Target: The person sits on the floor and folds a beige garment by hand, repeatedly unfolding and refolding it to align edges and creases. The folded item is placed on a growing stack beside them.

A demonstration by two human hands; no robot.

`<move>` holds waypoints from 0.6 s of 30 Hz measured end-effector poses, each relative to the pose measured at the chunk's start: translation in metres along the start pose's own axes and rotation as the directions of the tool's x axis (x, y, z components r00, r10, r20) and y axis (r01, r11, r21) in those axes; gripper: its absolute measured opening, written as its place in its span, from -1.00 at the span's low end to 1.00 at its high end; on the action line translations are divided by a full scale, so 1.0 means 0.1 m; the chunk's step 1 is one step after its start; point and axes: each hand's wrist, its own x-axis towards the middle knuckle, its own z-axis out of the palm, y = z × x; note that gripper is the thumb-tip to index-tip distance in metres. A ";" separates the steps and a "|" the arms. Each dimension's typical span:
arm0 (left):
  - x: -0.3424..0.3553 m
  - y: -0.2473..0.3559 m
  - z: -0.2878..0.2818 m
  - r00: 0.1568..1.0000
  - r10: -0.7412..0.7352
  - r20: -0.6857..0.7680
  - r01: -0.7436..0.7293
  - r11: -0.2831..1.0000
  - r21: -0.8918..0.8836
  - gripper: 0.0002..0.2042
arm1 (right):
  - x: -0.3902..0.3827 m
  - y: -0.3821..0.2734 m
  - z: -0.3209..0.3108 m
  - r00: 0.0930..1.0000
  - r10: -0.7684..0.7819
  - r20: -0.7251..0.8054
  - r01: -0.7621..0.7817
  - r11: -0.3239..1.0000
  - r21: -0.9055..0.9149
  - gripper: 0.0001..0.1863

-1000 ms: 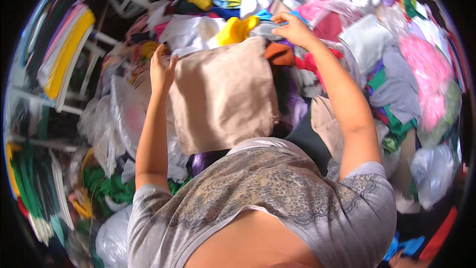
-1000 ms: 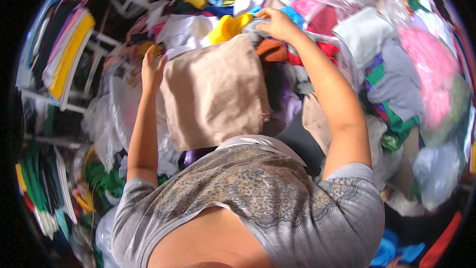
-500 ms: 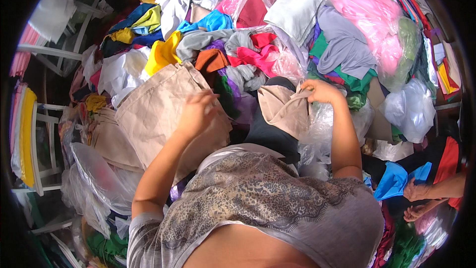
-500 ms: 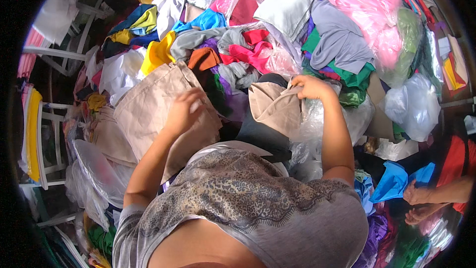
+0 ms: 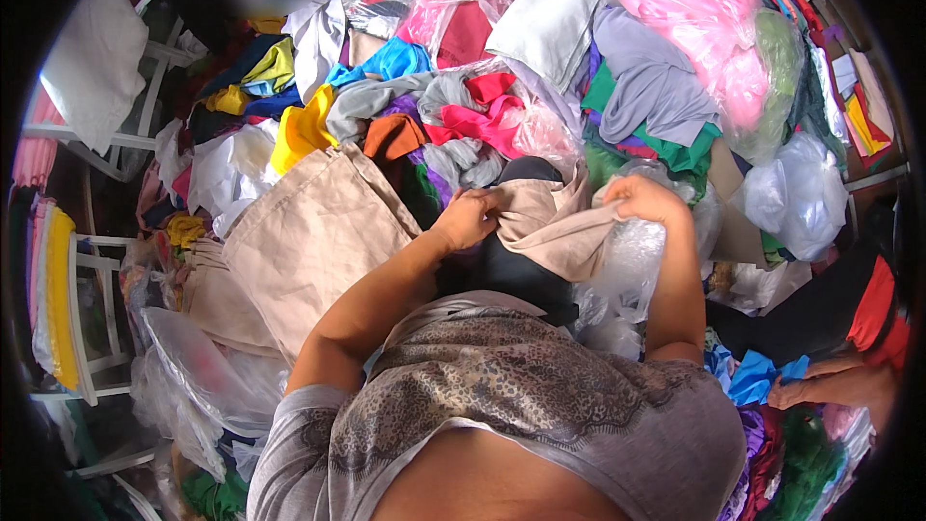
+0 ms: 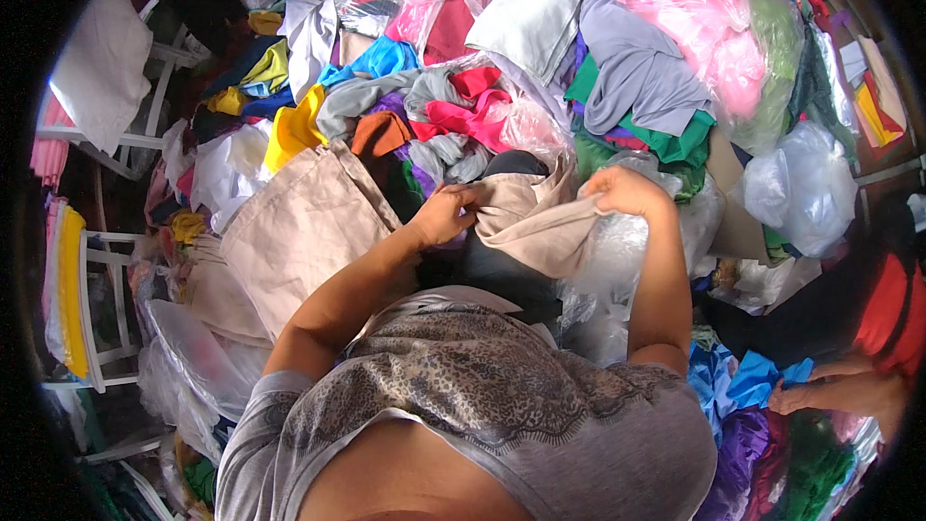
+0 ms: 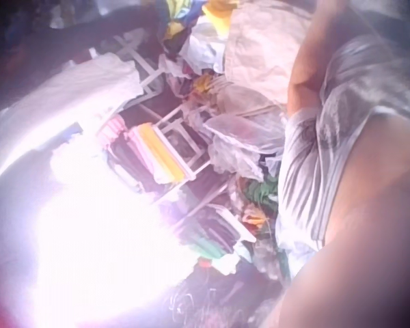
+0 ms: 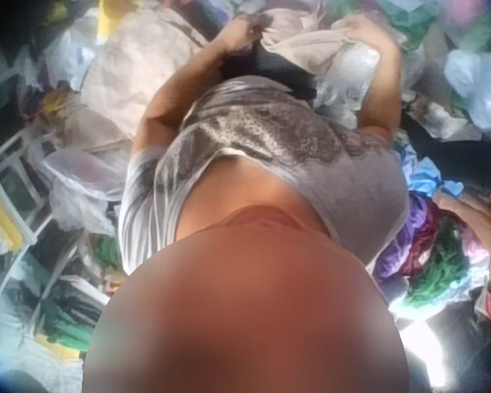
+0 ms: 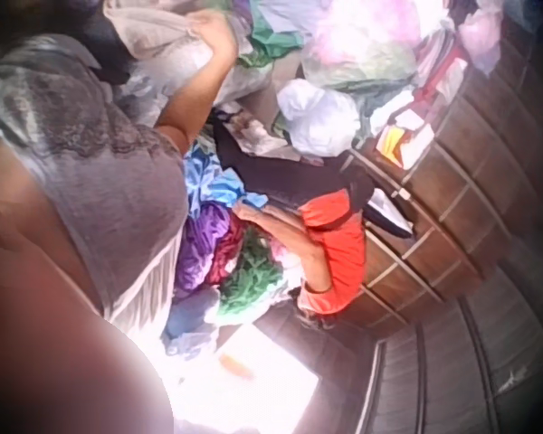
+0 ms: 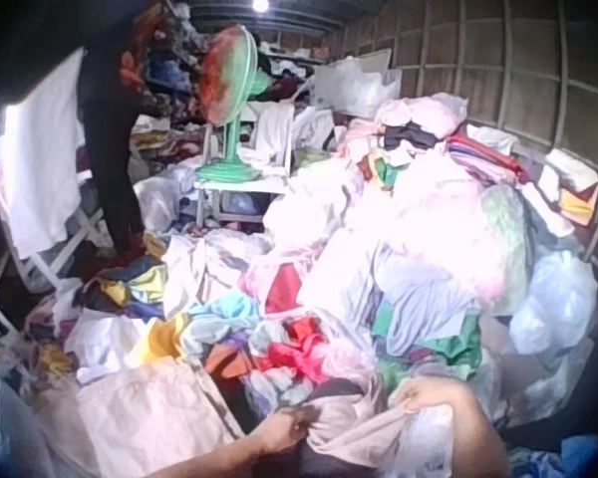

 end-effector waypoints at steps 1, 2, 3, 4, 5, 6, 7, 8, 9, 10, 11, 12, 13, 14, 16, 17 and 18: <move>-0.05 -0.02 0.01 0.998 0.031 -0.058 -0.030 0.999 0.010 -0.71 | -0.06 -0.04 -0.01 1.000 0.020 -0.003 -0.020 0.998 -0.063 -0.67; -0.09 -0.03 0.02 0.991 0.065 -0.117 -0.063 0.998 0.021 -0.74 | -0.09 -0.09 0.00 0.997 0.076 -0.013 -0.077 0.987 -0.143 -0.68; -0.12 -0.04 0.03 0.982 0.090 -0.165 -0.083 0.995 0.052 -0.78 | -0.09 -0.15 0.02 0.994 0.105 -0.021 -0.107 0.974 -0.201 -0.68; -0.14 -0.04 0.03 0.976 0.100 -0.193 -0.098 0.995 0.020 -0.77 | -0.07 -0.22 0.05 0.993 0.096 -0.071 -0.112 0.955 -0.273 -0.59; -0.15 -0.03 0.04 0.973 0.100 -0.210 -0.101 0.995 0.005 -0.76 | -0.04 -0.28 0.11 0.983 -0.026 -0.180 -0.026 0.959 -0.282 -0.58; -0.15 -0.02 0.03 0.967 0.117 -0.228 -0.119 0.993 0.007 -0.75 | 0.03 -0.34 0.19 0.945 -0.164 -0.283 0.074 0.950 -0.304 -0.56; -0.15 -0.01 0.02 0.976 0.101 -0.194 -0.107 0.994 -0.021 -0.72 | 0.10 -0.40 0.29 0.875 -0.301 -0.379 0.170 0.924 -0.342 -0.55; -0.14 0.00 0.01 0.982 0.102 -0.161 -0.109 0.994 -0.032 -0.69 | 0.21 -0.46 0.36 0.863 -0.378 -0.335 0.272 0.907 -0.323 -0.55; -0.12 0.01 -0.01 0.979 0.126 -0.158 -0.132 0.991 -0.023 -0.67 | 0.33 -0.52 0.43 0.841 -0.452 -0.297 0.364 0.879 -0.309 -0.55; -0.10 0.00 -0.01 0.984 0.091 -0.151 -0.094 0.995 -0.016 -0.64 | 0.41 -0.56 0.52 0.901 -0.374 -0.222 0.316 0.914 -0.256 -0.56; -0.09 -0.01 -0.01 0.981 0.078 -0.177 -0.077 0.997 0.009 -0.61 | 0.49 -0.60 0.60 0.947 -0.286 -0.144 0.253 0.944 -0.213 -0.57; -0.07 -0.03 0.00 0.972 0.107 -0.209 -0.099 0.994 0.045 -0.59 | 0.52 -0.61 0.64 0.974 -0.218 -0.061 0.205 0.963 -0.172 -0.59; -0.06 -0.06 0.01 0.974 0.090 -0.209 -0.093 0.996 -0.002 -0.56 | 0.53 -0.61 0.66 0.984 -0.166 -0.062 0.143 0.952 -0.272 -0.58; -0.03 -0.10 0.02 0.970 0.115 -0.216 -0.126 0.991 -0.038 -0.54 | 0.54 -0.60 0.68 0.989 -0.135 -0.067 0.101 0.925 -0.365 -0.58; 0.00 -0.20 0.09 0.968 0.124 -0.217 -0.138 0.989 -0.051 -0.51 | 0.49 -0.56 0.69 0.994 -0.061 -0.089 0.009 0.867 -0.498 -0.60; 0.00 -0.24 0.14 0.971 0.110 -0.210 -0.119 0.993 -0.028 -0.50 | 0.46 -0.53 0.69 0.996 -0.033 -0.089 -0.019 0.852 -0.523 -0.60; 0.02 -0.28 0.19 0.978 0.089 -0.188 -0.090 0.996 0.003 -0.50 | 0.41 -0.49 0.68 0.996 -0.001 -0.092 -0.051 0.831 -0.554 -0.61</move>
